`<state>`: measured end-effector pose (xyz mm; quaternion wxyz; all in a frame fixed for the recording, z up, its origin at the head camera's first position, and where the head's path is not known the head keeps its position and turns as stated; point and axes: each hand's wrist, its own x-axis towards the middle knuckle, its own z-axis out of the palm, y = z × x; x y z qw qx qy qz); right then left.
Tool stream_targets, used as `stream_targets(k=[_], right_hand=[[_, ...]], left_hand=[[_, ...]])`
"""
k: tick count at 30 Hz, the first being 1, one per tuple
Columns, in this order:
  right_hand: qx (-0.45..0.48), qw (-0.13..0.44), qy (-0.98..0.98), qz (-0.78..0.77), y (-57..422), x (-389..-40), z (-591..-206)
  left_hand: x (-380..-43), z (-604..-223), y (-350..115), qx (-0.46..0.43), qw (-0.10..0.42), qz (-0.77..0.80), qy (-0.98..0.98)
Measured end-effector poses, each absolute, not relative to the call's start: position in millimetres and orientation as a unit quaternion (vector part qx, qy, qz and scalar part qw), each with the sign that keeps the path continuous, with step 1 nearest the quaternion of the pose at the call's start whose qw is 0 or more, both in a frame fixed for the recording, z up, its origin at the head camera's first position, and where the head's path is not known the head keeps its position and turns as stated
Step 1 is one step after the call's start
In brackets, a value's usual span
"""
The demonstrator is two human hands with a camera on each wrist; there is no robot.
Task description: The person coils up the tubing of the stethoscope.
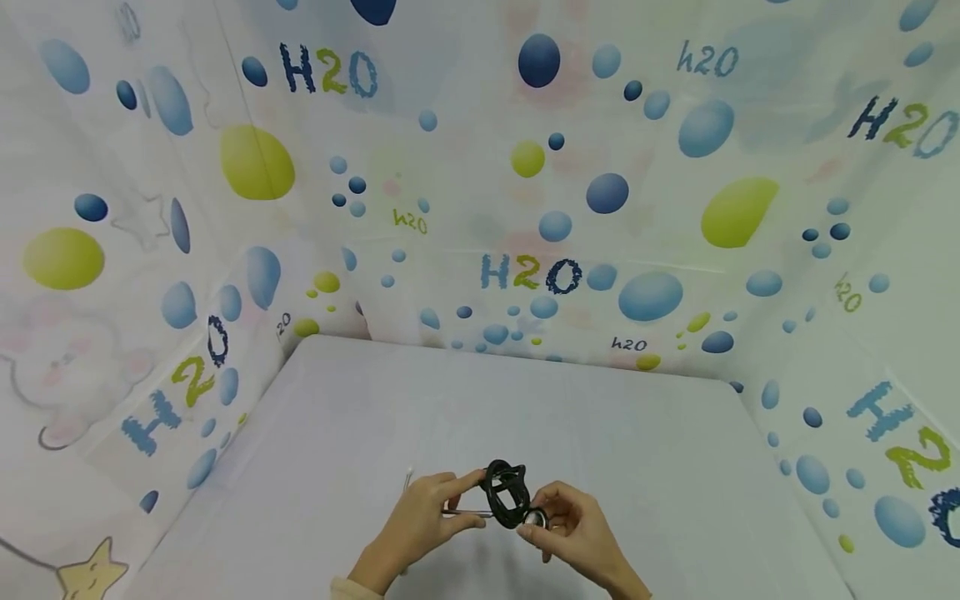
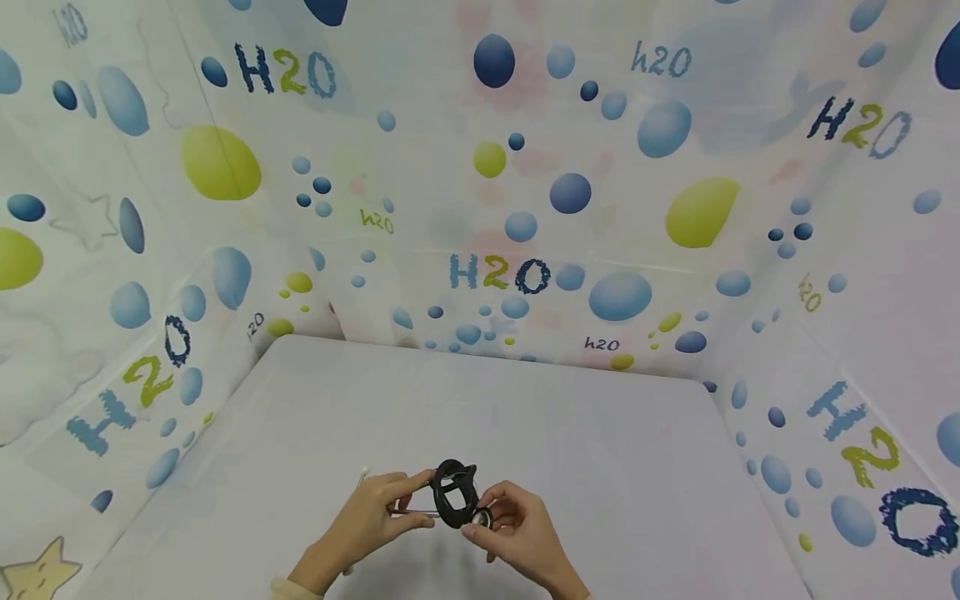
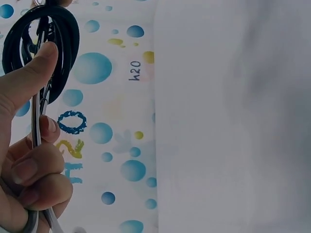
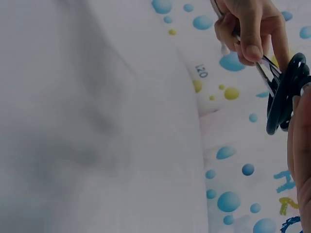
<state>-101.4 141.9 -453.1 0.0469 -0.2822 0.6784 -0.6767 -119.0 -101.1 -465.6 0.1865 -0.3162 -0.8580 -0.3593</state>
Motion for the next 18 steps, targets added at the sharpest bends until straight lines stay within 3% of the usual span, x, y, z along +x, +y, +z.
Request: stream_targets(k=[7,18], right_hand=[[-0.321,0.098,0.640,-0.692,150.5,-105.8,-455.1],[-0.381,0.012,0.663,-0.644,150.4,-115.5,-454.2]], left_hand=[[-118.4,-464.8,-102.1,-0.330,0.188,-0.377,-0.845],[-117.8,-460.2,-100.0,-0.346,0.181,-0.405,-0.827]])
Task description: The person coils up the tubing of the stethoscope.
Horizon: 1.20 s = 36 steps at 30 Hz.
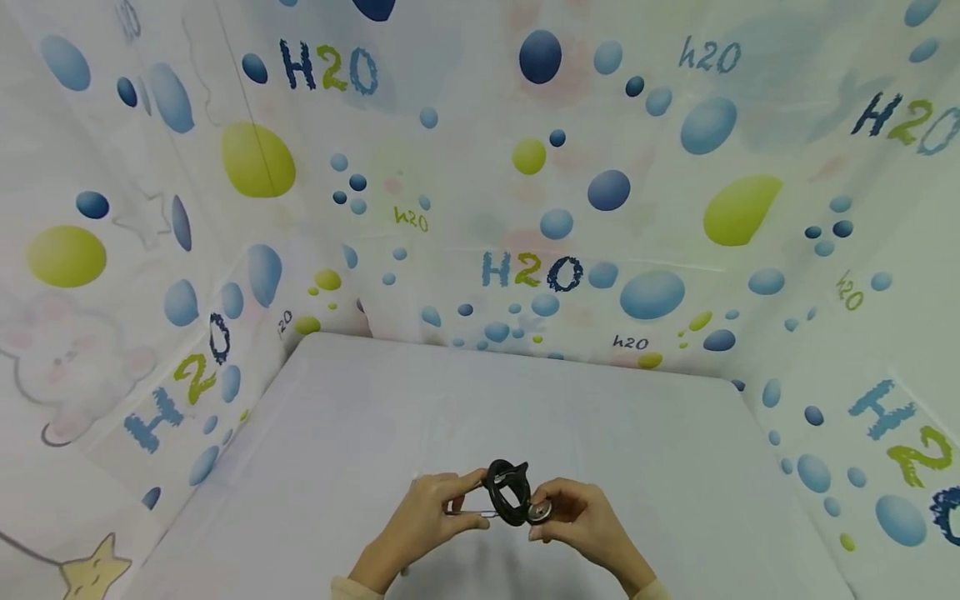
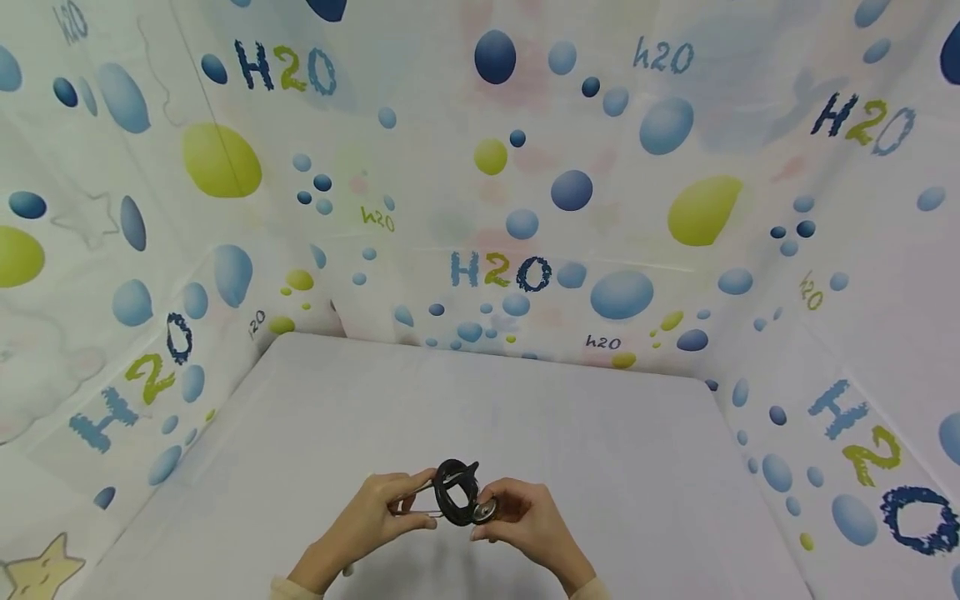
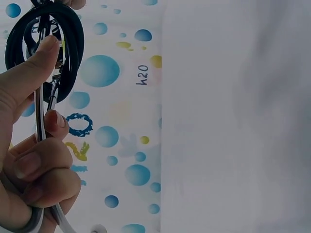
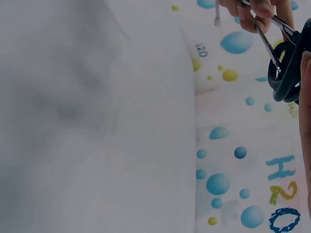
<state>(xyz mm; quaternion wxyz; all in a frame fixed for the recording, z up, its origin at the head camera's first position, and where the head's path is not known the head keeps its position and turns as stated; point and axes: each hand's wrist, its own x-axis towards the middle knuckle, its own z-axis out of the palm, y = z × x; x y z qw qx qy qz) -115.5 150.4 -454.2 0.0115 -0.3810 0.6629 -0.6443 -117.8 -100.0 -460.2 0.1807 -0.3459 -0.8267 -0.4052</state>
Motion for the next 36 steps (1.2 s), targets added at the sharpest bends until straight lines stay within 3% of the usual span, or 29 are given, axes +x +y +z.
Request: stream_targets(k=[6,14,25,30,36], right_hand=[[-0.372,0.022,0.673,-0.639,150.3,-117.6,-450.8],[-0.403,-0.028,0.686,-0.606,145.0,-120.6,-442.9],[-0.419,-0.176,0.771,-0.446,134.5,-118.0,-431.1],[-0.429,-0.197,0.780,-0.411,133.7,-118.9,-433.2],[-0.424,-0.181,0.785,-0.415,134.5,-117.9,-439.6]], left_hand=[[-119.4,-456.5,-102.5,-0.337,0.165,-0.404,-0.834],[-124.9,-451.6,-105.6,-0.335,0.145,-0.445,-0.817],[-124.6,-455.3,-105.6,-0.313,0.134,-0.485,-0.806],[-123.2,-456.1,-104.8,-0.309,0.125,-0.496,-0.802],[-120.9,-458.1,-104.8,-0.308,0.111,-0.500,-0.802]])
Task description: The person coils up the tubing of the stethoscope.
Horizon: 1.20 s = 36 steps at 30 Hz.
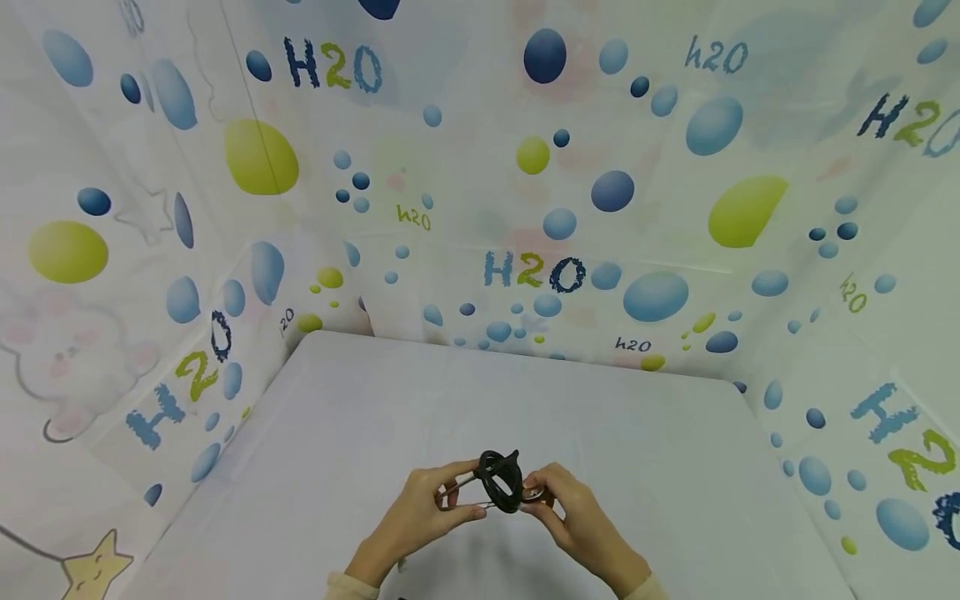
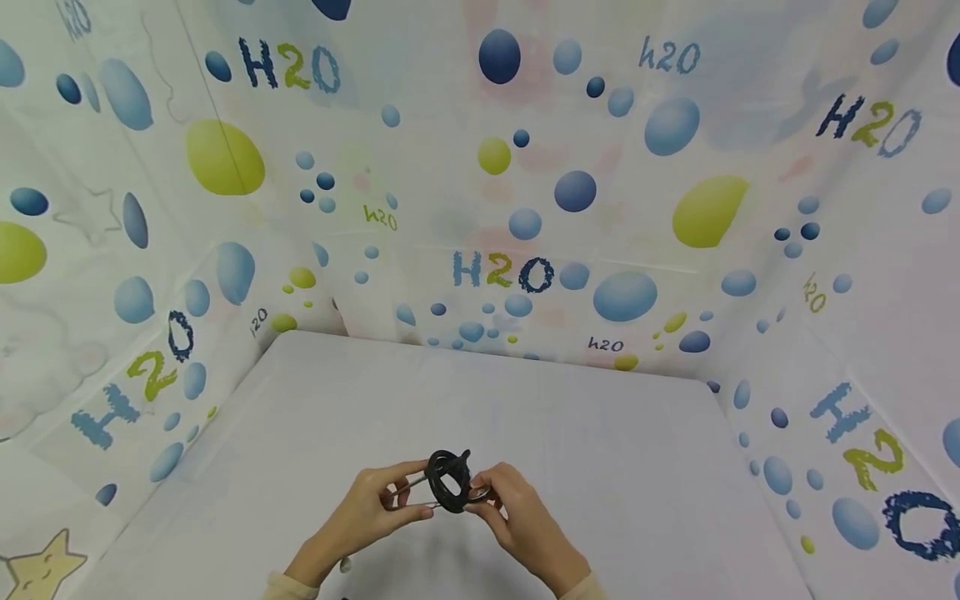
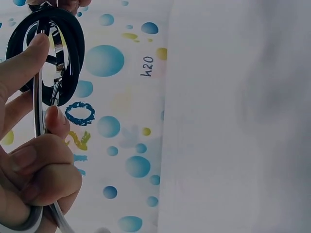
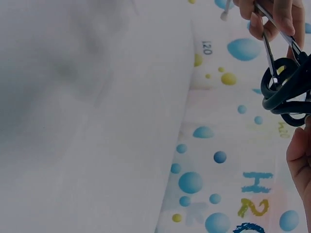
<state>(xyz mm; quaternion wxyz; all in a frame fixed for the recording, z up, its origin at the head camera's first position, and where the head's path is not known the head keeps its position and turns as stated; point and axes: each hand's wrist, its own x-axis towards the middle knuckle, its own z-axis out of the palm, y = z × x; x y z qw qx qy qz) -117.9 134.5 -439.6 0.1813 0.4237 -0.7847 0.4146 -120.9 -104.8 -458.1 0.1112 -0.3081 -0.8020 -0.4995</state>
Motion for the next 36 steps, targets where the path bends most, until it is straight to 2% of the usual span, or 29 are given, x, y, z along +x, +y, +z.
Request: stream_targets(k=[8,19,30,36], right_hand=[[0.444,0.202,-0.751,0.446,130.8,-113.7,-446.4],[0.448,0.238,-0.744,0.435,117.2,-94.8,-415.2],[0.413,0.217,-0.763,0.447,124.2,-115.3,-442.7],[0.356,0.188,-0.746,0.531,122.5,-117.6,-440.7]], left_hand=[[-114.8,-463.6,-109.2,-0.305,0.113,-0.477,-0.817],[-109.3,-467.7,-114.9,-0.279,0.119,-0.451,-0.839],[-119.4,-454.1,-120.8,-0.296,0.137,-0.407,-0.853],[-117.8,-446.6,-117.6,-0.313,0.149,-0.366,-0.864]])
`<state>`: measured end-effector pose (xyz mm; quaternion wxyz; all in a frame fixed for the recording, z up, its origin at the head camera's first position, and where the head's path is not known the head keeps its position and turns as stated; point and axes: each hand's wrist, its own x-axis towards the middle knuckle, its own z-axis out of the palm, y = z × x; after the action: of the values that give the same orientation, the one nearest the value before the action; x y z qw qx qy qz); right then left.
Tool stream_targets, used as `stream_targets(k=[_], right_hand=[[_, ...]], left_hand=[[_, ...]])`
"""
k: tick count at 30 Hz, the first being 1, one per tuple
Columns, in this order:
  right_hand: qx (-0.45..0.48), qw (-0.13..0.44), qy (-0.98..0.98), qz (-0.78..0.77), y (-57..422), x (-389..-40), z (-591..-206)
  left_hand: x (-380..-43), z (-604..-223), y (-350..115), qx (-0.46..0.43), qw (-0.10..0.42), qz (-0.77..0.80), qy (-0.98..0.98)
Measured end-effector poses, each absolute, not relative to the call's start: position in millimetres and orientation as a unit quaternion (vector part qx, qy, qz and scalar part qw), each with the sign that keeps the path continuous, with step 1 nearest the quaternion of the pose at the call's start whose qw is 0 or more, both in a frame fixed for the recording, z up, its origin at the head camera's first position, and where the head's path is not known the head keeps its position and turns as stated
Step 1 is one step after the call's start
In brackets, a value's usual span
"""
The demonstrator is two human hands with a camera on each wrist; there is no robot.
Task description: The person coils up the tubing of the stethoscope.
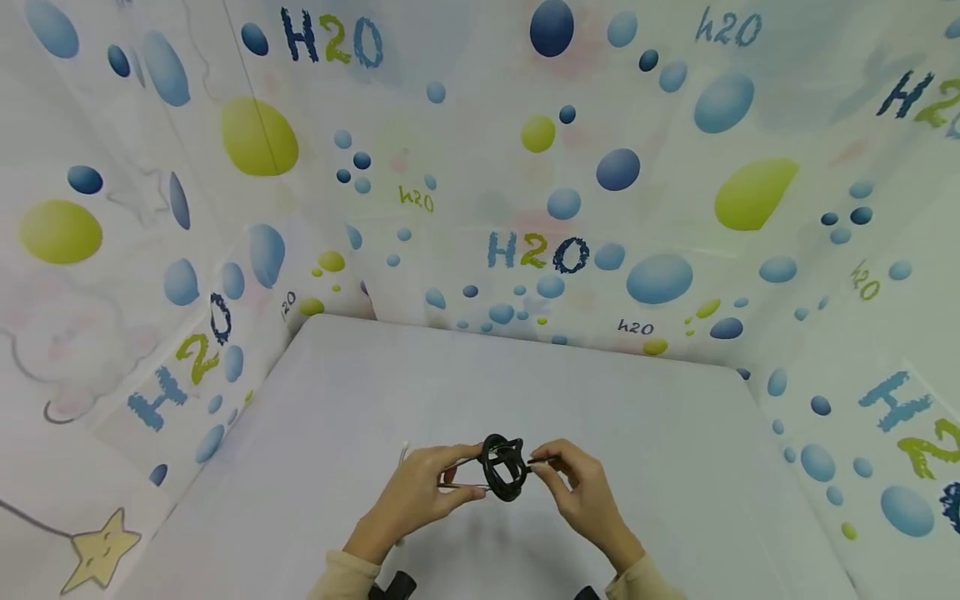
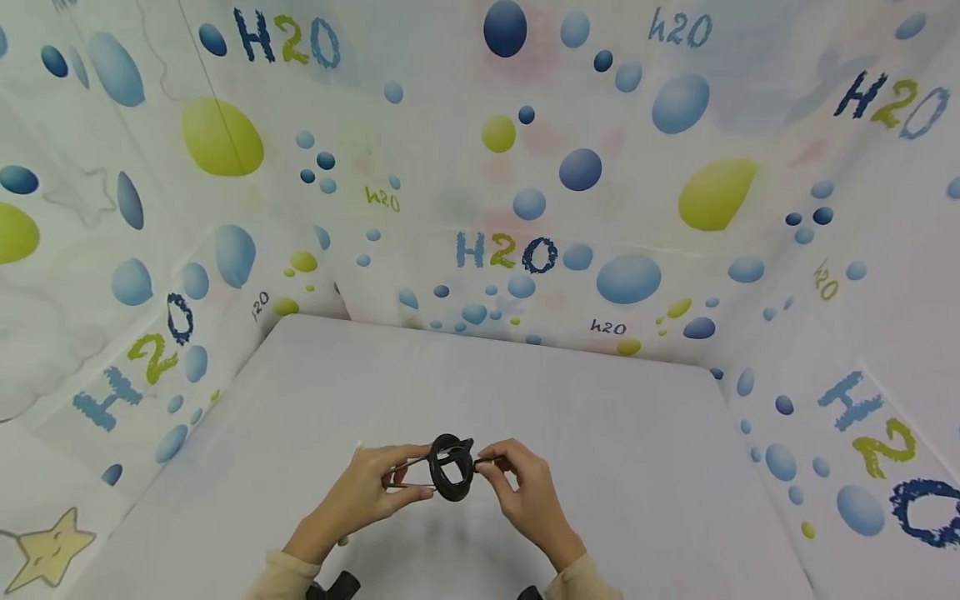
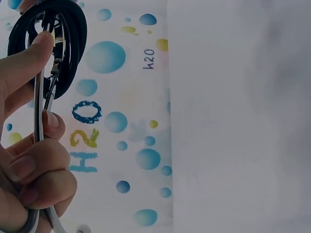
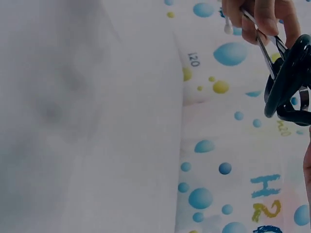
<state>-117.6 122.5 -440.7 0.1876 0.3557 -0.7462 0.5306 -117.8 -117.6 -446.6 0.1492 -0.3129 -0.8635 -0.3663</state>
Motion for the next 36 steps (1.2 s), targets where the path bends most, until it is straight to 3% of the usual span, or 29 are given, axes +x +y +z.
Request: stream_targets(k=[5,11,16,21,27,33,36], right_hand=[[0.304,0.182,-0.740,0.573,119.7,-122.4,-432.5],[0.345,0.153,-0.768,0.518,115.2,-119.3,-411.8],[0.338,0.099,-0.794,0.495,127.9,-121.1,-420.4],[0.310,0.087,-0.768,0.553,133.7,-132.0,-426.0],[0.214,0.093,-0.666,0.709,124.1,-142.2,-415.9],[0.223,0.054,-0.600,0.766,118.9,-139.7,-416.3],[0.208,0.061,-0.625,0.750,117.4,-141.3,-415.6]], left_hand=[[-113.6,-447.9,-107.1,-0.334,0.176,-0.316,-0.870],[-107.7,-457.2,-103.7,-0.321,0.191,-0.324,-0.869],[-103.9,-459.4,-103.6,-0.324,0.182,-0.333,-0.866],[-110.8,-450.0,-104.2,-0.324,0.203,-0.329,-0.864],[-127.2,-429.5,-102.3,-0.321,0.236,-0.322,-0.859],[-127.7,-428.4,-101.3,-0.327,0.240,-0.320,-0.856],[-128.6,-429.0,-99.4,-0.329,0.239,-0.326,-0.854]])
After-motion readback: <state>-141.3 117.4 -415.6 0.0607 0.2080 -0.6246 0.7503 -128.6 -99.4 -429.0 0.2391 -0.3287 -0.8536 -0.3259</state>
